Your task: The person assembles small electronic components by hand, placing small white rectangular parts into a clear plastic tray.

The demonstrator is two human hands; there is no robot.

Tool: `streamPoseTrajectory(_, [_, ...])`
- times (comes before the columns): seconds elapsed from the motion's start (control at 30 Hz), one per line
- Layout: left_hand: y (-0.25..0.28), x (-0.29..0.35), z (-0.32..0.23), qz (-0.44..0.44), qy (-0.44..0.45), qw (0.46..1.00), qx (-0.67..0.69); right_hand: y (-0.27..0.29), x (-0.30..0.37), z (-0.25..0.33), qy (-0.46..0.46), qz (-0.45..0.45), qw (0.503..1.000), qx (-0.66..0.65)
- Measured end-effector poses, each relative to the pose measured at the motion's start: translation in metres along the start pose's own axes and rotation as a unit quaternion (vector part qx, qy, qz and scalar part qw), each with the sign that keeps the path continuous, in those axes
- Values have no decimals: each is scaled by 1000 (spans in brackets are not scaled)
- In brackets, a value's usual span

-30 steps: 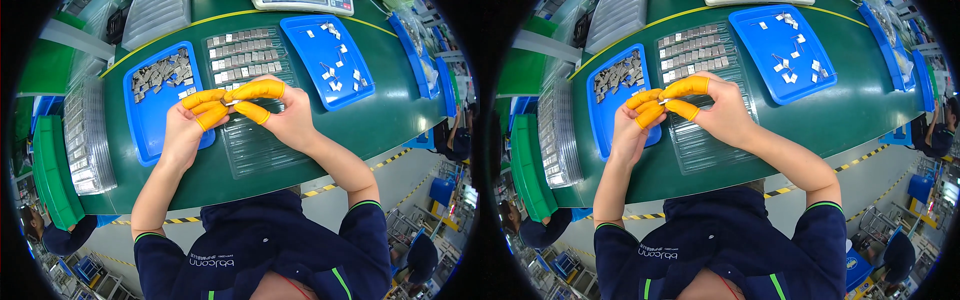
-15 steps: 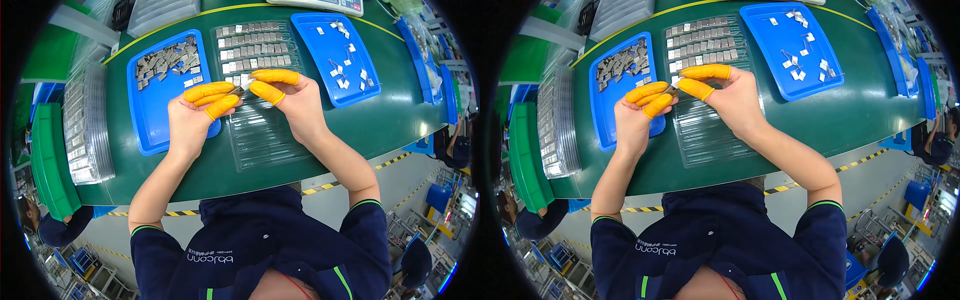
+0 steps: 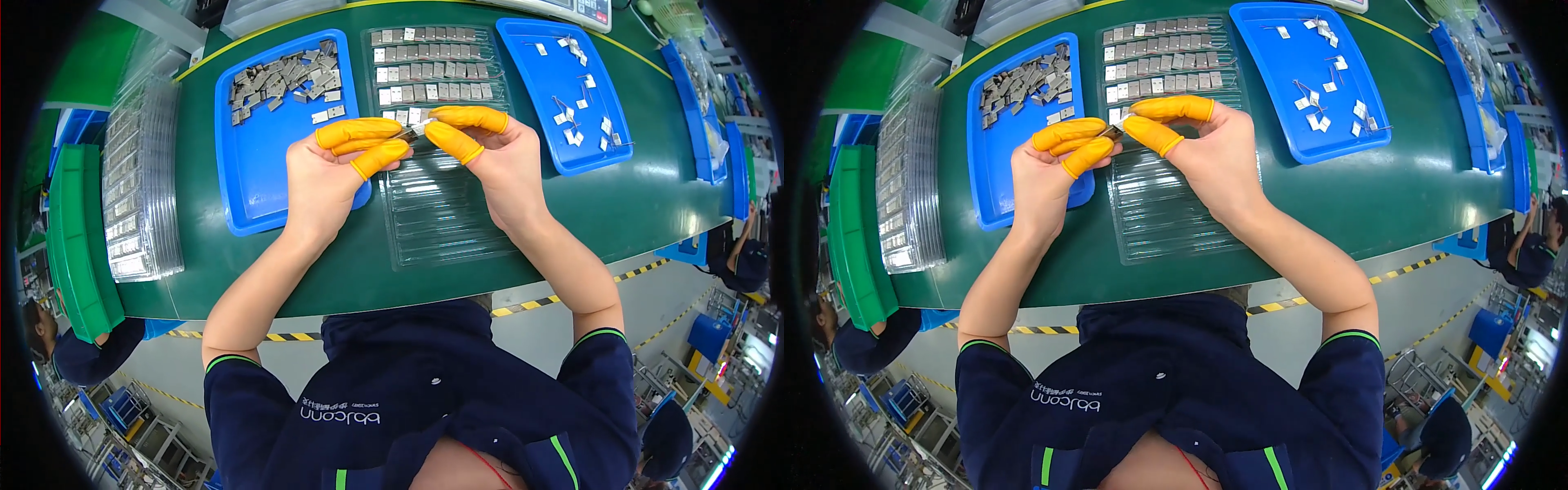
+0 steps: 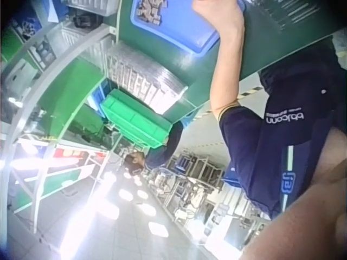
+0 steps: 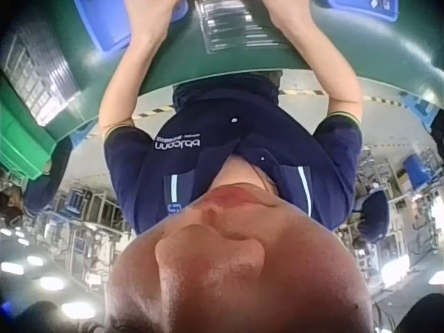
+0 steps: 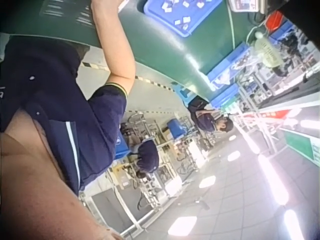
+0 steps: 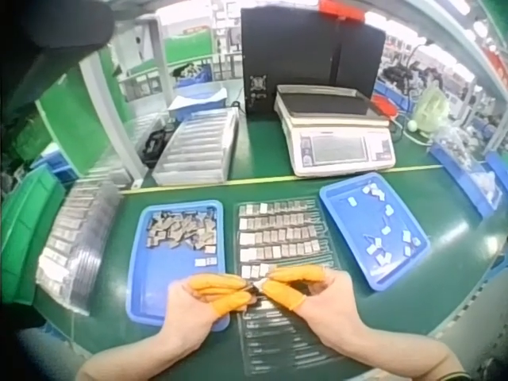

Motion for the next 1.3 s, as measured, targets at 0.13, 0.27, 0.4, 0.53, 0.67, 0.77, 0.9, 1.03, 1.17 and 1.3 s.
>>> streamPoseTrajectory(0.13, [0, 0, 1, 9, -15, 1000, -24, -5, 0, -6, -31, 25, 999, 25])
streamPoseTrajectory(0.27, [1, 0, 3, 10, -9, 1000, -15, -5, -1, -1, -13, 38, 996, 81])
streamPoseTrajectory(0.4, [0, 0, -2, 17, -23, 999, -24, -5, -3, 3, -24, 76, 991, 110])
streamPoseTrajectory(0.53, [-4, -1, -4, 44, -13, 999, -21, -7, -4, 3, -33, 112, 990, 74])
streamPoseTrajectory(0.67, [-9, 1, -6, 99, -7, 995, 20, -15, -1, -6, -89, 144, 985, -42])
streamPoseTrajectory(0.77, [-18, 2, 0, 140, 11, 989, 37, -18, 1, -14, -111, 183, 975, -52])
streamPoseTrajectory(0.9, [-18, 3, 2, 118, 14, 993, 27, -19, 2, -11, -109, 168, 979, -30])
streamPoseTrajectory(1.03, [-11, 3, 1, 54, 14, 998, -36, -10, -1, 1, -49, 107, 987, 109])
streamPoseTrajectory(1.17, [-18, 0, -25, 27, -106, 977, -185, 11, -6, 23, 61, 26, 985, 157])
streamPoseTrajectory(1.3, [-39, 7, -53, -10, -224, 695, -683, 17, 7, 69, 259, -91, 836, 476])
Point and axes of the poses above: each hand's wrist, its own x-axis away from the middle knuckle, its own y-axis out of the back of the hand, z = x × y, the point moved 10 cm from there along -x, towards the middle knuckle, and after that the axes turned 11 degrees about z, right-handed, at the moved point
